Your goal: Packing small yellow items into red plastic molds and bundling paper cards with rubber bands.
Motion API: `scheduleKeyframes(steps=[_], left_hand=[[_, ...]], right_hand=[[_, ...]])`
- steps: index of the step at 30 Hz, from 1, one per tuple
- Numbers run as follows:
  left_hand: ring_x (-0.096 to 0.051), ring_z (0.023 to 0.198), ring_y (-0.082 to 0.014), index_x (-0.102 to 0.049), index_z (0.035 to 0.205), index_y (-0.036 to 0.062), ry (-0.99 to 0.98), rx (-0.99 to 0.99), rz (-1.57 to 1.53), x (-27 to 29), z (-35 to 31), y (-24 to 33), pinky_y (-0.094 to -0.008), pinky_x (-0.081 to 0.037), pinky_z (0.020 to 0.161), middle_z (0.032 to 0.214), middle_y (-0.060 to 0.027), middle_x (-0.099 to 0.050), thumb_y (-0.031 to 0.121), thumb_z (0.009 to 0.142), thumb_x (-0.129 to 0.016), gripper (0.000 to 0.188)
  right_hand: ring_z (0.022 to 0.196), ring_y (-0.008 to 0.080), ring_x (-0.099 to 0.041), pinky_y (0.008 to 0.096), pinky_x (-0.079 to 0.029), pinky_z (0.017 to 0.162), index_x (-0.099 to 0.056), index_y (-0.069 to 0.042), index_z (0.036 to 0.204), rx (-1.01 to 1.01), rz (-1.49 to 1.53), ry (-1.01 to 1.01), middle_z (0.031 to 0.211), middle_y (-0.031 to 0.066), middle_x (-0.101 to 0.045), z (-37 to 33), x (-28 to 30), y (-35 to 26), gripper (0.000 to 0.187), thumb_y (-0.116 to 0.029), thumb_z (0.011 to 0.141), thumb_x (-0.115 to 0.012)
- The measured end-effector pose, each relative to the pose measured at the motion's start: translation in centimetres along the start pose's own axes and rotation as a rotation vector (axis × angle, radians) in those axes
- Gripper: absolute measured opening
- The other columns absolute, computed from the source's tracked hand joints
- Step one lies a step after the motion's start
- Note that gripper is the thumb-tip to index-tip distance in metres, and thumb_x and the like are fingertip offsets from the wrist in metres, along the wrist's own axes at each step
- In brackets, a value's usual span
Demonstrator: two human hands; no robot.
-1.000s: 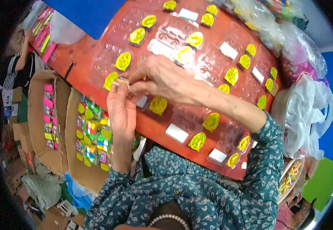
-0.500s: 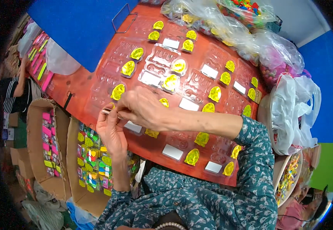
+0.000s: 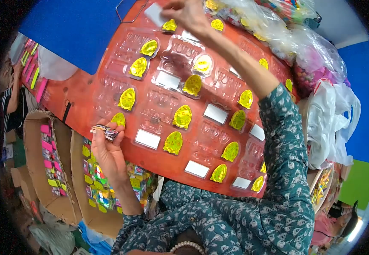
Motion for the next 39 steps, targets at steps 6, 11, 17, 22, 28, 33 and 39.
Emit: scheduleKeyframes(steps=[6, 11, 17, 22, 28, 33, 39], left_hand=[[-0.065, 0.081, -0.0247, -0.046, 0.111, -0.0031, 0.069, 0.022, -0.026, 2.2, 0.5, -0.5, -0.0284, -0.058, 0.067, 0.092, -0.0158, -0.061, 0.018, 0.09, -0.055, 0.031], [-0.064, 0.082, -0.0251, -0.045, 0.112, -0.0029, 0.084, 0.032, -0.017, 2.4, -0.1, -0.3, -0.0286, -0.058, 0.067, 0.094, -0.0164, -0.061, 0.018, 0.09, -0.054, 0.032], [-0.064, 0.084, -0.0256, -0.044, 0.116, -0.0031, 0.132, 0.009, -0.031, 3.1, -0.4, 1.0, -0.0309, -0.058, 0.07, 0.098, -0.0179, -0.06, 0.017, 0.091, -0.051, 0.032], [-0.064, 0.085, -0.0254, -0.044, 0.116, -0.0038, 0.157, -0.003, 0.001, 4.1, 0.0, 1.3, -0.0308, -0.058, 0.07, 0.099, -0.0183, -0.059, 0.018, 0.091, -0.051, 0.034], [-0.064, 0.086, -0.0259, -0.043, 0.117, -0.0043, 0.147, 0.032, 0.011, 3.8, 0.4, 0.4, -0.031, -0.058, 0.069, 0.099, -0.0184, -0.059, 0.019, 0.091, -0.052, 0.036], [-0.064, 0.085, -0.0257, -0.043, 0.117, -0.0044, 0.18, 0.025, 0.012, 4.4, 0.2, 0.5, -0.0306, -0.058, 0.069, 0.099, -0.018, -0.059, 0.019, 0.091, -0.053, 0.036], [-0.064, 0.085, -0.0258, -0.043, 0.117, -0.0046, 0.152, 0.05, 0.0, 4.2, 0.6, -0.3, -0.0306, -0.058, 0.069, 0.099, -0.0188, -0.06, 0.018, 0.091, -0.052, 0.035]], right_hand=[[0.063, 0.0162, -0.063, 0.0296, -0.049, 0.06, -0.069, -0.002, 0.084, 0.117, -0.172, -0.088, 0.072, 0.0111, -0.066, 3.3, -4.5, 1.7, 0.018, -0.015, 0.073, -0.067], [0.062, 0.021, -0.064, 0.0351, -0.047, 0.055, -0.07, -0.009, 0.075, 0.292, -0.404, 0.004, 0.068, 0.008, -0.066, 4.8, -8.4, 2.8, 0.012, -0.019, 0.068, -0.068], [0.069, 0.0302, -0.063, 0.0375, -0.049, 0.065, -0.068, -0.003, 0.074, 0.236, -0.32, 0.26, 0.073, 0.0173, -0.064, 6.5, -3.2, 4.0, 0.012, -0.015, 0.071, -0.064], [0.073, 0.0275, -0.064, 0.0351, -0.049, 0.066, -0.07, -0.005, 0.081, 0.078, -0.321, 0.273, 0.079, 0.0157, -0.066, 8.3, -0.3, 8.9, 0.018, -0.02, 0.075, -0.063], [0.066, 0.0265, -0.064, 0.0355, -0.049, 0.062, -0.069, -0.003, 0.08, 0.353, -0.399, 0.086, 0.071, 0.0152, -0.065, 9.0, -3.7, 6.9, 0.017, -0.018, 0.073, -0.066], [0.072, 0.0317, -0.065, 0.0397, -0.052, 0.064, -0.071, -0.015, 0.088, 0.314, -0.408, -0.078, 0.082, 0.0132, -0.067, 8.4, -7.6, 7.0, 0.018, -0.019, 0.073, -0.064], [0.071, 0.0333, -0.064, 0.0422, -0.051, 0.062, -0.071, -0.014, 0.083, 0.313, -0.541, -0.043, 0.075, 0.0161, -0.065, 7.4, -8.5, 5.8, 0.018, -0.019, 0.067, -0.064]])
Point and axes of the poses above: each hand's wrist, its own z-axis towards the middle knuckle, its own x-axis out of the back of the hand, y = z × x, the point moved 10 cm from there along z, towards the middle knuckle
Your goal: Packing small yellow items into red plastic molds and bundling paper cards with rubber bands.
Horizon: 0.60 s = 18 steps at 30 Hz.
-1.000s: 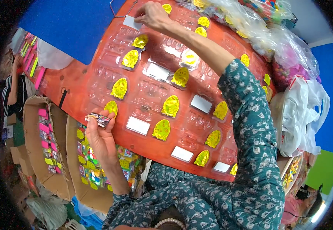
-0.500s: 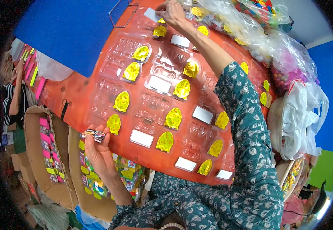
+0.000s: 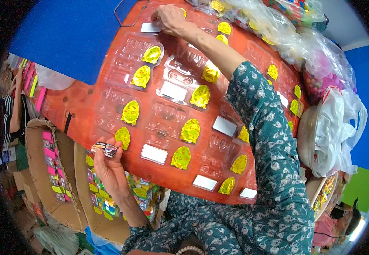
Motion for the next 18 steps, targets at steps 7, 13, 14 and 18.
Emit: scheduleKeyframes(steps=[7, 13, 14, 18], left_hand=[[-0.064, 0.086, -0.0266, -0.043, 0.117, -0.0054, -0.016, 0.006, 0.003, -1.0, 0.1, -0.3, -0.0302, -0.059, 0.069, 0.099, -0.0199, -0.06, 0.018, 0.091, -0.051, 0.036], [-0.064, 0.085, -0.0272, -0.043, 0.117, -0.0064, -0.012, -0.004, -0.005, -0.8, 0.2, -0.5, -0.0293, -0.059, 0.068, 0.098, -0.0203, -0.06, 0.018, 0.092, -0.051, 0.036], [-0.064, 0.085, -0.0274, -0.043, 0.117, -0.0065, -0.02, 0.003, 0.001, -1.0, 0.2, -0.7, -0.0294, -0.059, 0.068, 0.098, -0.0203, -0.06, 0.018, 0.091, -0.051, 0.036], [-0.064, 0.085, -0.0278, -0.043, 0.117, -0.0062, -0.011, 0.01, 0.002, -1.1, 0.2, -1.0, -0.0307, -0.059, 0.069, 0.097, -0.0204, -0.06, 0.019, 0.091, -0.052, 0.037]], right_hand=[[0.071, 0.0294, -0.064, 0.0385, -0.051, 0.063, -0.069, -0.01, 0.083, 0.046, -0.122, 0.115, 0.076, 0.0125, -0.066, -1.1, 0.5, -1.4, 0.022, -0.028, 0.072, -0.066], [0.071, 0.0328, -0.062, 0.0431, -0.049, 0.062, -0.068, -0.008, 0.079, 0.091, -0.137, 0.249, 0.073, 0.016, -0.063, -1.8, 0.8, -2.0, 0.019, -0.022, 0.068, -0.061], [0.07, 0.033, -0.063, 0.0433, -0.049, 0.062, -0.068, -0.007, 0.079, 0.09, -0.143, 0.266, 0.072, 0.016, -0.063, -2.0, 1.1, -1.9, 0.02, -0.022, 0.069, -0.06], [0.065, 0.0325, -0.063, 0.0421, -0.049, 0.059, -0.068, -0.008, 0.079, -0.007, -0.127, 0.13, 0.07, 0.0149, -0.064, -1.9, 0.8, -0.9, 0.018, -0.021, 0.07, -0.06]])
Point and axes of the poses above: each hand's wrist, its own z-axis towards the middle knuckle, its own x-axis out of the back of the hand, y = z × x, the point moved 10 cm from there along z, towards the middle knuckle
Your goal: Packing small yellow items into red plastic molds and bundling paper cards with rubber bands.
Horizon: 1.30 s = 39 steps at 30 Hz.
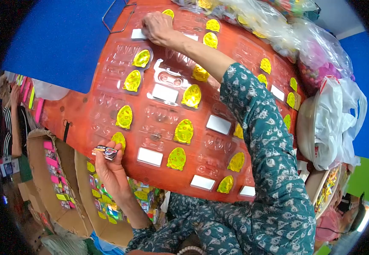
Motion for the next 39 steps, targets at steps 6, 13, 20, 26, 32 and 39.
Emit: scheduleKeyframes(steps=[6, 13, 20, 26, 32, 39], left_hand=[[-0.065, 0.084, -0.028, -0.043, 0.116, -0.0056, -0.005, 0.015, -0.016, 0.1, -0.3, -0.2, -0.0316, -0.059, 0.069, 0.097, -0.02, -0.061, 0.018, 0.091, -0.052, 0.036], [-0.063, 0.087, -0.0275, -0.044, 0.117, -0.0043, -0.004, -0.006, 0.02, -0.1, -0.3, 0.2, -0.0321, -0.057, 0.07, 0.1, -0.019, -0.059, 0.018, 0.091, -0.051, 0.035], [-0.061, 0.094, -0.0291, -0.045, 0.113, -0.0002, -0.103, 0.015, -0.076, -2.0, 0.0, 0.6, -0.0334, -0.055, 0.076, 0.104, -0.0186, -0.059, 0.013, 0.09, -0.053, 0.027], [-0.061, 0.094, -0.0188, -0.045, 0.115, -0.0018, -0.198, -0.055, -0.079, -2.5, -0.4, 0.0, -0.0343, -0.054, 0.081, 0.109, -0.0132, -0.056, 0.014, 0.092, -0.048, 0.028], [-0.06, 0.087, -0.0138, -0.05, 0.109, -0.0019, -0.087, -0.119, -0.044, -1.6, -1.6, 0.7, -0.0283, -0.056, 0.071, 0.101, -0.0091, -0.058, 0.011, 0.089, -0.055, 0.025], [-0.06, 0.082, -0.0129, -0.052, 0.104, -0.0011, -0.047, -0.148, -0.005, -1.2, -1.5, 0.5, -0.0266, -0.055, 0.071, 0.096, -0.008, -0.059, 0.011, 0.089, -0.055, 0.019]], right_hand=[[0.061, 0.0305, -0.062, 0.04, -0.049, 0.056, -0.068, -0.008, 0.079, -0.036, 0.133, -0.055, 0.067, 0.0131, -0.064, -0.7, 0.2, -0.8, 0.017, -0.024, 0.073, -0.065], [0.065, 0.0296, -0.063, 0.0399, -0.048, 0.057, -0.068, -0.009, 0.08, 0.022, 0.011, -0.039, 0.072, 0.0134, -0.065, -0.9, -0.3, -1.8, 0.019, -0.026, 0.073, -0.066], [0.051, 0.016, -0.059, 0.0324, -0.043, 0.047, -0.068, -0.004, 0.072, 0.001, 1.068, -0.515, 0.059, 0.0118, -0.061, -4.5, 3.7, -14.8, 0.021, -0.024, 0.077, -0.067], [0.065, 0.0201, -0.059, 0.0323, -0.045, 0.059, -0.065, 0.0, 0.084, 0.278, 0.844, -0.766, 0.07, 0.009, -0.059, -12.8, 6.9, -23.9, 0.017, -0.012, 0.074, -0.069], [0.062, 0.0379, -0.058, 0.0415, -0.045, 0.053, -0.062, 0.002, 0.073, 0.197, 0.82, -0.574, 0.064, 0.024, -0.055, -13.9, 7.8, -23.8, 0.011, -0.007, 0.076, -0.058], [0.065, 0.0272, -0.062, 0.0345, -0.047, 0.056, -0.065, 0.0, 0.081, 0.196, 0.692, -0.582, 0.071, 0.0137, -0.06, -14.7, 7.2, -24.2, 0.011, -0.008, 0.073, -0.065]])
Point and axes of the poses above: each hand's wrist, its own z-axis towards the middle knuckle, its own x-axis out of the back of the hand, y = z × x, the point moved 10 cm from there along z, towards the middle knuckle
